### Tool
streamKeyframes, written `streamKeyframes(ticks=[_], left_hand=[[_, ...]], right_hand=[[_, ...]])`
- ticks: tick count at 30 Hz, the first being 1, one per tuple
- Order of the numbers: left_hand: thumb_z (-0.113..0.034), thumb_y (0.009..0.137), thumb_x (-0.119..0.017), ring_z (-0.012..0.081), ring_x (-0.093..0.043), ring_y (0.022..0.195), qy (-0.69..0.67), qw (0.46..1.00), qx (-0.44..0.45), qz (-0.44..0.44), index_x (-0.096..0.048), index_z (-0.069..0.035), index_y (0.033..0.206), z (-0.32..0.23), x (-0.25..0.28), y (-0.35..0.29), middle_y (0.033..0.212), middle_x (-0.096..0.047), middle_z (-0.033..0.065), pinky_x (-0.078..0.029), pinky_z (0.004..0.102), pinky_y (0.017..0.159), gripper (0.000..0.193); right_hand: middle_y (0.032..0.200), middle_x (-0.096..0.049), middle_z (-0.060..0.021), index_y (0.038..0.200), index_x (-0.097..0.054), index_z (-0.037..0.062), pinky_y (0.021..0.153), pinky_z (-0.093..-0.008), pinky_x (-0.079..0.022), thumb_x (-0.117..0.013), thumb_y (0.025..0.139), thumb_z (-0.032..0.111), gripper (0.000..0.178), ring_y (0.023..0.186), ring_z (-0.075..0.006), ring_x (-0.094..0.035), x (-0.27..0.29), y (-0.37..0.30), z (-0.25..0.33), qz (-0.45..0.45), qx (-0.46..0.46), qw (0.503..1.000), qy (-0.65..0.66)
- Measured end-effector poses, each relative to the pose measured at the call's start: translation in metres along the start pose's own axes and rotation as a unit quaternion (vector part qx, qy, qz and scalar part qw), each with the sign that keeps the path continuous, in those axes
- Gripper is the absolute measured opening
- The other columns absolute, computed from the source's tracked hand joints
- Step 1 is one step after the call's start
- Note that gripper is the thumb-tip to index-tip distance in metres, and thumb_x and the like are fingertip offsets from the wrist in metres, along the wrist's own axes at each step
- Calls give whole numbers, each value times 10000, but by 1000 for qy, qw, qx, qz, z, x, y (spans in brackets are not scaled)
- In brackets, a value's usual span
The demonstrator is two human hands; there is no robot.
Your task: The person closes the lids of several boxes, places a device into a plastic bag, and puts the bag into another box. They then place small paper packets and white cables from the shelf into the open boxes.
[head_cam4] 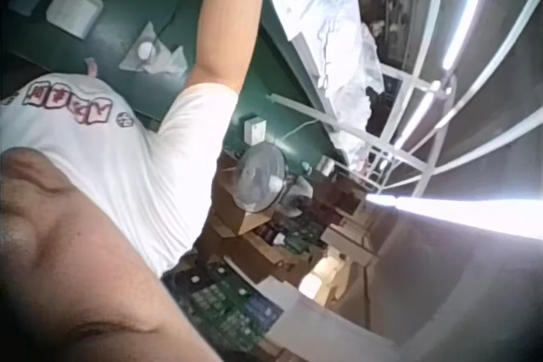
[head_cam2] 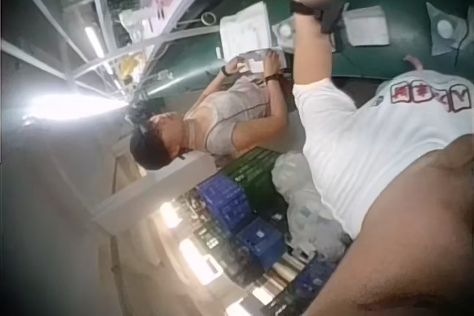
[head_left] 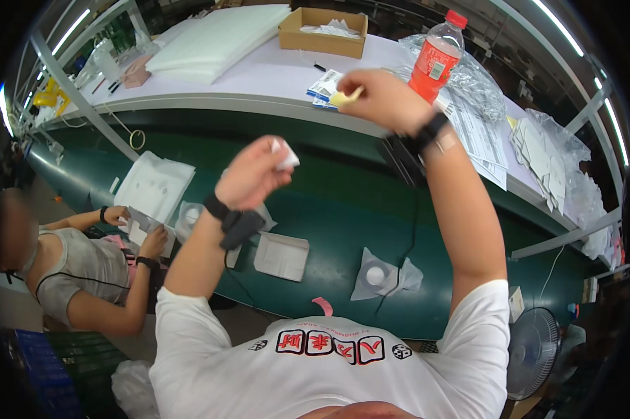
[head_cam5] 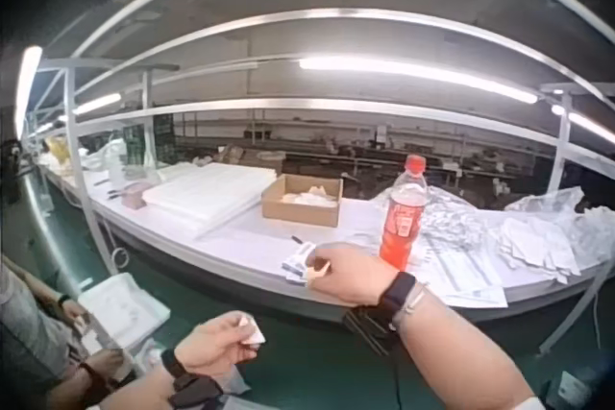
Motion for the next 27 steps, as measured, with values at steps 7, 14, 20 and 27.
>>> streamKeyframes(ticks=[7,14,20,27], left_hand=[[-119,1014,-525,168,-670,888,-197,970,138,-18,-547,-68,1062,101,9,-67,960,-643,59,-579,295,799,73],[-41,981,-546,204,-671,976,-260,951,145,-83,-551,-29,1150,119,21,-65,1057,-650,102,-575,316,895,169],[12,967,-537,252,-630,1117,-327,935,99,-95,-528,-3,1214,114,11,-33,1183,-612,160,-555,346,974,248],[-81,1016,-465,338,-572,1215,-319,940,78,-94,-479,5,1321,101,-22,-22,1317,-546,190,-500,450,1043,317]], right_hand=[[899,-693,-82,1069,-681,40,667,-326,-509,-855,682,255,476,787,-187,-638,-33,128,-59,192,-141,946,-221],[843,-684,-72,927,-675,48,592,-318,-474,-871,670,255,384,736,-166,-622,-29,134,-75,201,-147,961,-122],[762,-669,-43,844,-653,38,571,-286,-471,-856,719,224,301,661,-137,-609,-20,110,-66,112,-138,983,-46],[732,-645,-7,935,-653,1,576,-232,-480,-744,852,128,177,645,-60,-588,-45,-12,21,63,-62,980,180]])
Point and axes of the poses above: each hand's wrist, its own y-axis towards the middle knuckle, its own x-axis out of the back of the hand, z = x × y, the point moved 1 cm from there along y, towards the middle knuckle
